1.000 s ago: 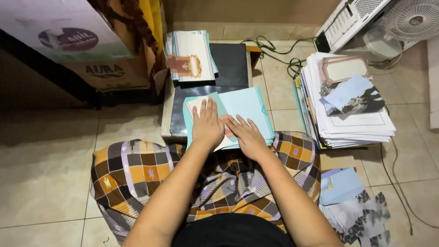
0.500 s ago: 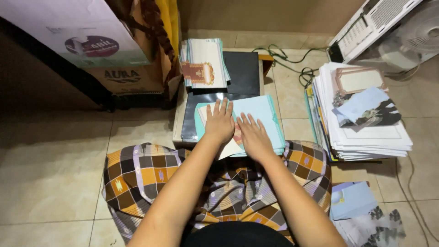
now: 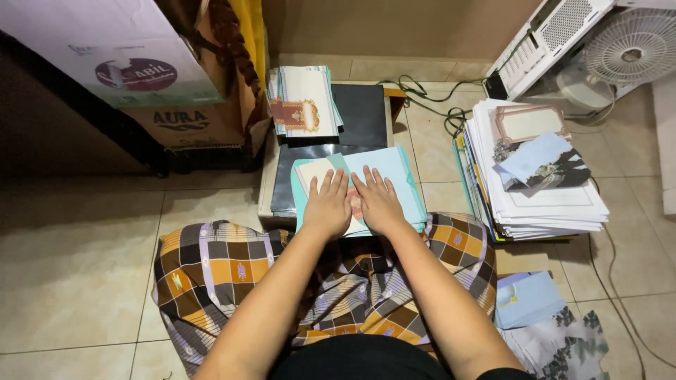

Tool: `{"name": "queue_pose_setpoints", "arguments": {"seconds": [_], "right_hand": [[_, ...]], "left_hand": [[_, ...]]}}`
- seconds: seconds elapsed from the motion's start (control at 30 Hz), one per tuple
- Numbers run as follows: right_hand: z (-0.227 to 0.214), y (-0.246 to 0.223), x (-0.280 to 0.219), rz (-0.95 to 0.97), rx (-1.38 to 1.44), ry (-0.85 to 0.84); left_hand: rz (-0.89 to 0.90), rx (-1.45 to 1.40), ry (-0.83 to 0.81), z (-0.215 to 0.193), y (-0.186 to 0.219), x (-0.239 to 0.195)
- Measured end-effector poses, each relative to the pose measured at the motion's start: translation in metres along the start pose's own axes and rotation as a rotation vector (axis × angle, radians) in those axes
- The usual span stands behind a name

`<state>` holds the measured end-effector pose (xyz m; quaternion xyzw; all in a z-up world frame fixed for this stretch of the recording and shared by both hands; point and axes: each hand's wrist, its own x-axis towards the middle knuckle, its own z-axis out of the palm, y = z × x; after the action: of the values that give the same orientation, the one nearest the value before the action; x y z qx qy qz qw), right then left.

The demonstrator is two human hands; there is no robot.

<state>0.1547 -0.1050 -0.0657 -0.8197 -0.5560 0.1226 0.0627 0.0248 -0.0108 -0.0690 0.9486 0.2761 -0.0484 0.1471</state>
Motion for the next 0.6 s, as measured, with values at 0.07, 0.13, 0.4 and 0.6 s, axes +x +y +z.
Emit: {"name": "queue_pose_setpoints", "arguments": {"seconds": [0.07, 0.13, 0.4, 0.6], "right_hand": [[0.001, -0.003, -0.011, 0.004, 0.035, -0.003], [-0.001, -0.005, -0.024, 0.016, 0.067, -0.006], [-0.015, -0.011, -0.017, 0.079, 0.071, -0.097], [-0.02, -0.007, 0.027, 0.041, 0.023, -0.07]], "left_hand": [[-0.007, 0.001, 0.004, 0.001, -0.003, 0.006], [-0.007, -0.001, 0.006, 0.0, -0.005, 0.015], [-0.024, -0.037, 0.053, -0.007, -0.007, 0.022], [-0.023, -0.014, 0.085, -0.01, -0.007, 0.019]]}}
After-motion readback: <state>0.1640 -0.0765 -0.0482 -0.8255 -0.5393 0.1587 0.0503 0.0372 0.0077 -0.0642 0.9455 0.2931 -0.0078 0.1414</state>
